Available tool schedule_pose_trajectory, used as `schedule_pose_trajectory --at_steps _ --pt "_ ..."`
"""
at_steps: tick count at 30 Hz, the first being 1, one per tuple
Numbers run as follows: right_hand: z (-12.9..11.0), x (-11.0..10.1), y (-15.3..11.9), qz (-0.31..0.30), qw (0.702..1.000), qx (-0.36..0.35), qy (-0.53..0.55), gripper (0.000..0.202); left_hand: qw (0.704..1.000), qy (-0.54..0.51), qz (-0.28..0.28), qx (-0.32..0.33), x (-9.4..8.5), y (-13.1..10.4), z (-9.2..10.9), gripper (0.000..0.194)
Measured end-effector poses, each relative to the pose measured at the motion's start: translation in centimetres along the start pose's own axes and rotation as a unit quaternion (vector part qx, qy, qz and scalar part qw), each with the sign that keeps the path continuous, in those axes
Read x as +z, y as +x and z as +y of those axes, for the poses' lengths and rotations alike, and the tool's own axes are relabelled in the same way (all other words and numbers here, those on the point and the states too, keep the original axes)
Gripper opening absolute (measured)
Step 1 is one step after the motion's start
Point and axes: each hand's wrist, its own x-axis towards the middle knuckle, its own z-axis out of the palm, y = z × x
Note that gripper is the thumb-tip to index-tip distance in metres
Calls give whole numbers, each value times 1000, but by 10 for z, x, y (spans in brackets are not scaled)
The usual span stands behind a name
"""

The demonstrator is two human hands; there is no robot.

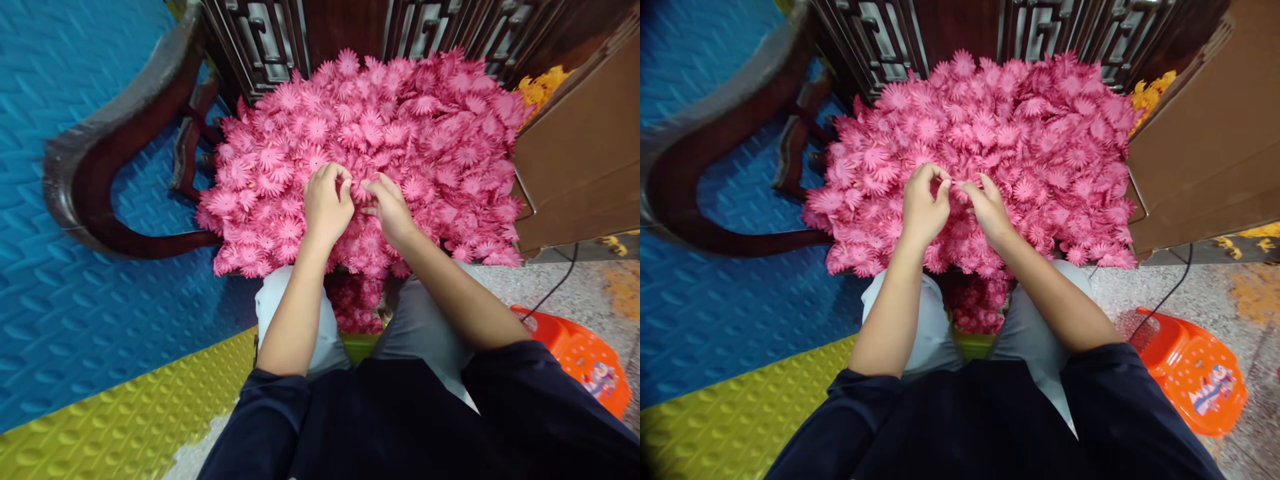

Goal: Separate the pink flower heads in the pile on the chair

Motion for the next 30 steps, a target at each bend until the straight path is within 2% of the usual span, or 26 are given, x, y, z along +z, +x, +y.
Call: schedule_pose_trajectory --at_steps 3,6,13,18,22,26,30 --pt "-1 1 1 25 999 10 -28 6 1000 -4 -7 9 -2 1 2 13" --pt "0 0 6 13 999 23 -17 6 1000 -13 -17 21 -4 1 3 16" --pt "3 -4 8 -3 999 -48 15 21 999 38 -33 6 -6 -2 13 37" --pt "1 -2 6 2 999 -33 6 20 999 36 -31 -18 -5 -2 12 30" --pt "2 -1 7 -3 998 -57 2 18 999 25 -30 -5 -5 -1 10 23" --pt "3 2 7 12 999 -35 -8 18 999 31 -31 3 -4 -1 8 18" --pt "4 3 6 6 999 -44 -27 14 999 42 4 4 -1 -1 4 20"
